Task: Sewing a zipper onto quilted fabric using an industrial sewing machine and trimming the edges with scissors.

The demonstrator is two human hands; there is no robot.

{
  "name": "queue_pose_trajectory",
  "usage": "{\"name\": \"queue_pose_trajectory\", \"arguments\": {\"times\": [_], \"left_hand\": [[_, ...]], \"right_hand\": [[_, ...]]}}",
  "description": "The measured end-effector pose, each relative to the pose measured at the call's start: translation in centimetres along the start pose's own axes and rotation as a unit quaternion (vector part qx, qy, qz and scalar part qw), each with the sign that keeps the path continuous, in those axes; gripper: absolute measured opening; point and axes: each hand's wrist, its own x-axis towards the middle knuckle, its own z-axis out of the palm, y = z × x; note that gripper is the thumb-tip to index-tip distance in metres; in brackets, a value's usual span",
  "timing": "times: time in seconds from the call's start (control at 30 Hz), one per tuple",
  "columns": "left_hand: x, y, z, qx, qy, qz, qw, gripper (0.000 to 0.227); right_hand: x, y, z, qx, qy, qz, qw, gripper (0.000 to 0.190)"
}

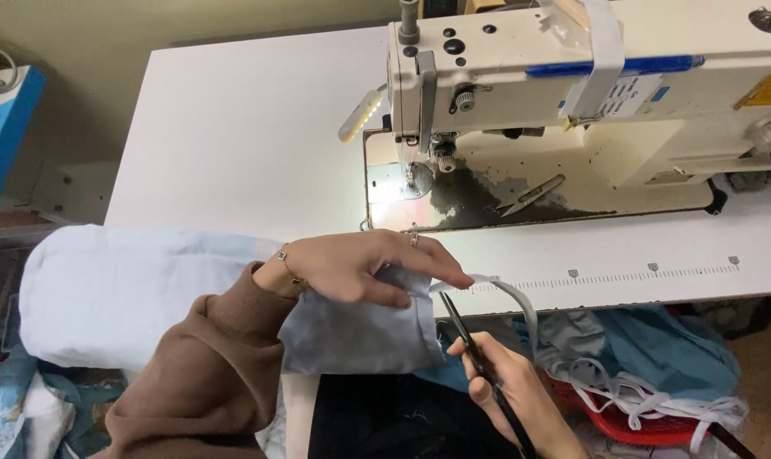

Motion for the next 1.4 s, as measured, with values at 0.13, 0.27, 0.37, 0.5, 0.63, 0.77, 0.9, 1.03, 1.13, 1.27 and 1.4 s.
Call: {"name": "queue_pose_trajectory", "arguments": {"times": [0.13, 0.27, 0.37, 0.5, 0.63, 0.77, 0.9, 1.03, 1.13, 1.27, 1.4], "left_hand": [[0.0, -0.2, 0.3, -0.002, 0.020, -0.002, 1.000, 0.055], [-0.1, -0.4, 0.4, -0.005, 0.039, -0.002, 0.999, 0.053], [0.2, -0.4, 0.4, -0.005, 0.041, -0.020, 0.999, 0.053], [0.6, -0.7, 0.3, -0.018, 0.026, -0.011, 0.999, 0.049], [1.2, -1.3, 0.3, -0.006, 0.035, -0.046, 0.998, 0.052], [1.7, -0.9, -0.1, 0.004, 0.070, -0.073, 0.995, 0.052], [2.9, -1.0, 0.2, 0.014, 0.061, -0.070, 0.996, 0.052], [4.1, -1.0, 1.4, -0.001, 0.023, -0.089, 0.996, 0.054], [4.7, -1.2, 2.4, -0.013, 0.000, -0.075, 0.997, 0.059], [4.7, -1.5, 3.4, -0.028, -0.025, -0.051, 0.998, 0.062], [4.5, -1.0, 4.5, -0.031, -0.045, -0.054, 0.997, 0.065]], "right_hand": [[0.6, -1.1, 1.2, -0.033, -0.010, -0.059, 0.998, 0.069], [0.9, -1.7, 1.6, -0.058, -0.008, -0.063, 0.996, 0.069], [1.1, -1.3, 2.0, -0.076, 0.017, -0.090, 0.993, 0.059], [1.8, 1.3, 2.6, -0.111, 0.052, -0.110, 0.986, 0.059], [1.1, 1.5, 1.8, -0.086, 0.067, -0.146, 0.983, 0.048], [-1.8, 3.0, -2.4, -0.157, 0.100, -0.179, 0.966, 0.068], [-1.8, 5.7, -13.0, -0.096, 0.393, -0.223, 0.887, 0.074], [-1.4, 4.7, -27.6, -0.388, 0.511, 0.074, 0.764, 0.044], [0.1, 7.6, -34.6, -0.510, 0.479, 0.092, 0.708, 0.056], [-0.8, 4.8, -30.0, -0.599, 0.455, -0.112, 0.649, 0.054], [-2.1, -4.9, -12.9, -0.240, 0.168, 0.125, 0.948, 0.062]]}}
